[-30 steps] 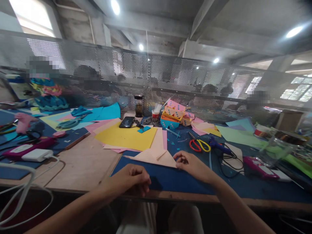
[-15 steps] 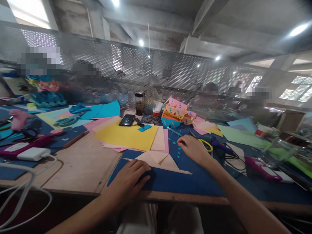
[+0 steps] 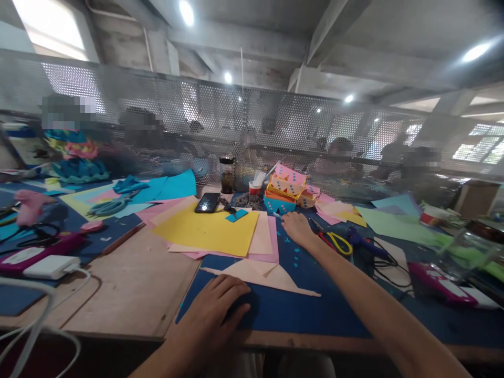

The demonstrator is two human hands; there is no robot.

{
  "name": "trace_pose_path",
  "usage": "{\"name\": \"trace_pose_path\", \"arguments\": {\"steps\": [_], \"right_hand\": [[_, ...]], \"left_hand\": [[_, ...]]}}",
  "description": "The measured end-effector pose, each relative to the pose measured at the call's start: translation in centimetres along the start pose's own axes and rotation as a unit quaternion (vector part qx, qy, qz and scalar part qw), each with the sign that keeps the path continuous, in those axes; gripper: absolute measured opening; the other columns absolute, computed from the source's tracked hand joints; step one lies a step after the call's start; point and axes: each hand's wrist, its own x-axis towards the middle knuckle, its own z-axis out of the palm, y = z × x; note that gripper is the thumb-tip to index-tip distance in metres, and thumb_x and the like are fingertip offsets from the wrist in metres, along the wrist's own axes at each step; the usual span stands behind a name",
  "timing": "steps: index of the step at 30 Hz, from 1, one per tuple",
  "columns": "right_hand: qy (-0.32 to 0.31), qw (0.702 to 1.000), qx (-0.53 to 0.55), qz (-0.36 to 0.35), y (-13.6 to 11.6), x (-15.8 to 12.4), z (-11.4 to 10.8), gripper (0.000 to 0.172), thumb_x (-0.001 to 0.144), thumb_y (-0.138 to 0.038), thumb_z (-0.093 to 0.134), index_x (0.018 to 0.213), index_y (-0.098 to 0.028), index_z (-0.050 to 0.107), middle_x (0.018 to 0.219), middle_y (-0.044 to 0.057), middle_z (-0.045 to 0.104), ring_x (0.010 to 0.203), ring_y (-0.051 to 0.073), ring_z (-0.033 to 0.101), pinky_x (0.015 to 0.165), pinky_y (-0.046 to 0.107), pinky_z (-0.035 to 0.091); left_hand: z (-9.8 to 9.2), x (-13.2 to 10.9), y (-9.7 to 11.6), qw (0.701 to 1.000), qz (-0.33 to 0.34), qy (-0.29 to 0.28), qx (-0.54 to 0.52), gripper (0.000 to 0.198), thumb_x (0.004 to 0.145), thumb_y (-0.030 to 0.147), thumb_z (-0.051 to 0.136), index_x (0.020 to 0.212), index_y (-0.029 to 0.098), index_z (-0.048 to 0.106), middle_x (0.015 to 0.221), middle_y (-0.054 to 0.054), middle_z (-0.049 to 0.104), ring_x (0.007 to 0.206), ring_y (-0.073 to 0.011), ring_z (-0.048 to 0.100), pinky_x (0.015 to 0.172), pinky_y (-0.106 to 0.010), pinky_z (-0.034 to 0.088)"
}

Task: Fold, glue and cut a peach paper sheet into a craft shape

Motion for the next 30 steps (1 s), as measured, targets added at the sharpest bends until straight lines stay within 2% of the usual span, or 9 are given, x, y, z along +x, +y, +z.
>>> {"name": "trace_pose_path", "arguments": {"steps": [3,9,16,19,23,25,27,30], "right_hand": [[0.015,1.0,-0.007,0.02,0.2,0.5,0.6,0.025,0.1,-0.031,0.054,0.115,-0.014,0.063,0.12,0.01,0.062,0.111,0.023,0.059,0.096,0.044,0.047],[0.026,0.998,0.03,0.043,0.7,1.4,1.4,0.023,0.096,-0.032,0.06,0.109,-0.013,0.064,0.115,0.009,0.063,0.114,0.025,0.058,0.099,0.047,0.045],[0.099,0.977,0.178,0.062,0.3,0.7,-0.1,0.013,0.094,-0.022,0.059,0.103,-0.015,0.065,0.115,0.009,0.064,0.119,0.026,0.054,0.104,0.049,0.039],[0.125,0.951,0.276,0.063,0.4,0.2,-1.3,0.013,0.091,-0.019,0.058,0.103,-0.016,0.063,0.113,0.01,0.066,0.114,0.025,0.058,0.102,0.045,0.041],[0.131,0.896,0.425,0.022,-0.6,-0.6,-3.0,0.018,0.093,-0.025,0.053,0.108,-0.017,0.058,0.11,0.01,0.069,0.104,0.02,0.065,0.097,0.038,0.048],[0.112,0.862,0.493,-0.022,-1.8,-1.2,-3.7,0.02,0.094,-0.029,0.051,0.11,-0.017,0.054,0.106,0.01,0.07,0.099,0.018,0.068,0.093,0.036,0.051],[0.082,0.83,0.547,-0.072,-3.2,-2.1,-4.4,0.021,0.095,-0.031,0.051,0.11,-0.017,0.053,0.1,0.008,0.071,0.094,0.018,0.07,0.089,0.034,0.053],[0.043,0.796,0.591,-0.127,-5.0,-3.6,-5.1,0.021,0.092,-0.033,0.055,0.106,-0.017,0.055,0.097,0.007,0.07,0.09,0.017,0.07,0.084,0.033,0.054]], "left_hand": [[0.1,0.0,0.0,1.0,-0.006,0.001,-0.003,0.022,0.1,0.028,0.051,0.12,0.027,0.06,0.118,-0.006,0.066,0.11,-0.0242,0.059,0.095,-0.041,0.05],[-0.1,0.0,0.2,1.0,-0.014,0.017,0.0,0.02,0.1,0.026,0.052,0.117,0.027,0.06,0.116,-0.004,0.066,0.109,-0.0227,0.06,0.095,-0.04,0.051],[-0.4,0.2,0.3,0.998,-0.044,0.027,-0.021,0.019,0.1,0.026,0.05,0.116,0.028,0.061,0.114,-0.004,0.066,0.108,-0.0216,0.06,0.094,-0.039,0.051],[-0.4,0.0,0.2,0.996,-0.066,0.03,-0.044,0.021,0.1,0.028,0.05,0.116,0.029,0.062,0.115,-0.004,0.066,0.109,-0.0215,0.061,0.094,-0.039,0.05],[-1.3,0.6,0.7,0.987,-0.114,0.052,-0.105,0.021,0.098,0.034,0.052,0.111,0.027,0.066,0.113,-0.004,0.069,0.107,-0.0231,0.063,0.094,-0.04,0.05],[-2.0,1.9,1.1,0.972,-0.148,0.089,-0.157,0.022,0.095,0.037,0.056,0.109,0.026,0.068,0.112,-0.005,0.071,0.107,-0.0245,0.064,0.095,-0.041,0.049],[-2.7,3.8,1.1,0.939,-0.187,0.145,-0.25,0.029,0.091,0.038,0.063,0.114,0.023,0.068,0.113,-0.007,0.073,0.109,-0.0258,0.065,0.098,-0.042,0.048],[-3.3,7.1,0.3,0.92,-0.186,0.184,-0.293,0.044,0.091,0.043,0.06,0.128,0.02,0.059,0.122,-0.009,0.07,0.113,-0.0246,0.065,0.095,-0.038,0.051]]}}
